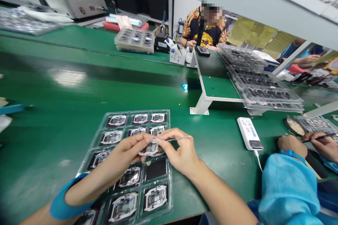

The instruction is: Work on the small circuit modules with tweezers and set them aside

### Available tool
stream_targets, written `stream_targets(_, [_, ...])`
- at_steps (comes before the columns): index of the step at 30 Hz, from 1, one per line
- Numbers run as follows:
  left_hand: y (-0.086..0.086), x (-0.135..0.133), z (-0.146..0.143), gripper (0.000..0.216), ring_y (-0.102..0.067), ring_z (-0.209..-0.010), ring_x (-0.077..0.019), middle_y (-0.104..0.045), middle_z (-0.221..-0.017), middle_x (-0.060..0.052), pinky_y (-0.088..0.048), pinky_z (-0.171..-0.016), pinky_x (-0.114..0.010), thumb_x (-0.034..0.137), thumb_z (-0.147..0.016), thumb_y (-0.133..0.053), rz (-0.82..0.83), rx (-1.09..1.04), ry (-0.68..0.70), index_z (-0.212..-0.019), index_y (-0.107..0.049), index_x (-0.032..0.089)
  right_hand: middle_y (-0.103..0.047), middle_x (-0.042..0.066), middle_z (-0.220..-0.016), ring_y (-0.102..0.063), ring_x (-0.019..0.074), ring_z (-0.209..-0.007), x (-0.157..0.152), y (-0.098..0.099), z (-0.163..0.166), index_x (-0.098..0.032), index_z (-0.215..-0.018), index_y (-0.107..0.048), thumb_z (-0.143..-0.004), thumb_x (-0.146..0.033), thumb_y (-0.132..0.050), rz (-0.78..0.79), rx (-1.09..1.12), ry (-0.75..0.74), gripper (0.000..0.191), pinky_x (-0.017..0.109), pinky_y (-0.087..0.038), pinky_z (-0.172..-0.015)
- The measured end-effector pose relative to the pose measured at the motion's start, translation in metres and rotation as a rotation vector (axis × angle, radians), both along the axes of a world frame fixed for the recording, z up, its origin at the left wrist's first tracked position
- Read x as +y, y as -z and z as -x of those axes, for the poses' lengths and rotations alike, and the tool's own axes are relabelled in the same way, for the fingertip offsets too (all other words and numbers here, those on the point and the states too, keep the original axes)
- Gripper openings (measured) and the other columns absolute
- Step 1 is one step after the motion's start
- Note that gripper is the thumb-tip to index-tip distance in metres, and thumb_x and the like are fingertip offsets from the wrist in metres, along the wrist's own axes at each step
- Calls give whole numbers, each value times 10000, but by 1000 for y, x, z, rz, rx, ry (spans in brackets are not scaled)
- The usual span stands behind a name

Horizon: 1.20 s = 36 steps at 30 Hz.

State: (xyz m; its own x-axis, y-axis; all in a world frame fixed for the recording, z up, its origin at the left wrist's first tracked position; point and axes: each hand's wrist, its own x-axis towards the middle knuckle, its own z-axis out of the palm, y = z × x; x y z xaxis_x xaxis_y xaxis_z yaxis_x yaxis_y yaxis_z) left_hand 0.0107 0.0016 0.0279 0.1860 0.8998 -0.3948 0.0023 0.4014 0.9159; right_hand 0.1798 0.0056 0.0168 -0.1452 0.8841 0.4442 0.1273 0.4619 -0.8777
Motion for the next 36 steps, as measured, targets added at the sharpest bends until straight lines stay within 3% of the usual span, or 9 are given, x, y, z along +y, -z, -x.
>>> stream_targets(8, [0, -2, 0, 265, -562, -756, -153, -643, -843, 0, -459, -607, -207, 457, -765, -673, 33, -31, -10, -885, -708, 223, -744, 54, -834, -723, 189, -806, 1, 0, -1, -205, -835, -666, -841, -178, -674, -41, -39, 0, 29, 338, -584, -761])
stream_targets(13, [-1, -1, 4, 330, -504, -599, -121, -593, -673, 36, -401, -561, -220, 351, -773, -687, -6, -84, 80, -1072, -650, 216, -747, 49, -833, -724, 193, -796, 3, 1, -2, -205, -825, -663, -834, -192, -679, -9, 30, 31, 23, 340, -582, -757])
stream_targets(15, [-1, 0, 5, 416, -510, -614, -123, -605, -697, 40, -409, -586, -231, 290, -737, -732, -54, -95, 137, -1128, -609, 225, -742, 48, -835, -724, 195, -801, 5, 3, -3, -204, -832, -652, -833, -210, -680, 38, 115, 61, 28, 338, -583, -752])
stream_targets(21, [8, 3, 3, 342, -546, -634, -136, -608, -746, 39, -423, -583, -246, 285, -693, -748, -172, -73, 243, -957, -538, 231, -723, 51, -863, -715, 202, -838, 14, 8, -5, -201, -844, -640, -825, -255, -688, 90, 239, 143, 74, 343, -573, -781])
stream_targets(25, [8, 4, 8, 281, -583, -691, -169, -645, -816, 13, -466, -639, -290, 312, -768, -657, -348, 155, 364, -1018, -560, 230, -715, 47, -855, -703, 197, -832, 20, 11, -8, -200, -828, -652, -825, -274, -687, 91, 189, 199, 81, 332, -562, -777])
stream_targets(29, [16, -10, 12, 271, -586, -1039, -267, -674, -1113, -63, -461, -920, -431, 307, -805, -672, -669, 498, 449, -1066, -634, 244, -712, 42, -846, -697, 194, -815, 24, 15, -10, -201, -831, -658, -828, -271, -682, 83, 168, 218, 74, 328, -557, -768])
stream_targets(33, [40, -36, 11, 293, -552, -1118, -316, -655, -1208, -116, -444, -945, -497, 304, -824, -684, -933, 753, 393, -1096, -633, 211, -715, 36, -854, -696, 191, -823, 24, 16, -11, -206, -841, -662, -827, -268, -683, 68, 161, 211, 67, 326, -551, -782])
stream_targets(36, [49, -55, 9, 281, -525, -1143, -320, -637, -1242, -129, -427, -939, -484, 286, -862, -643, -1038, 907, 326, -1126, -616, 195, -716, 33, -864, -697, 189, -837, 23, 15, -11, -208, -850, -666, -830, -262, -680, 61, 168, 189, 59, 322, -552, -792])
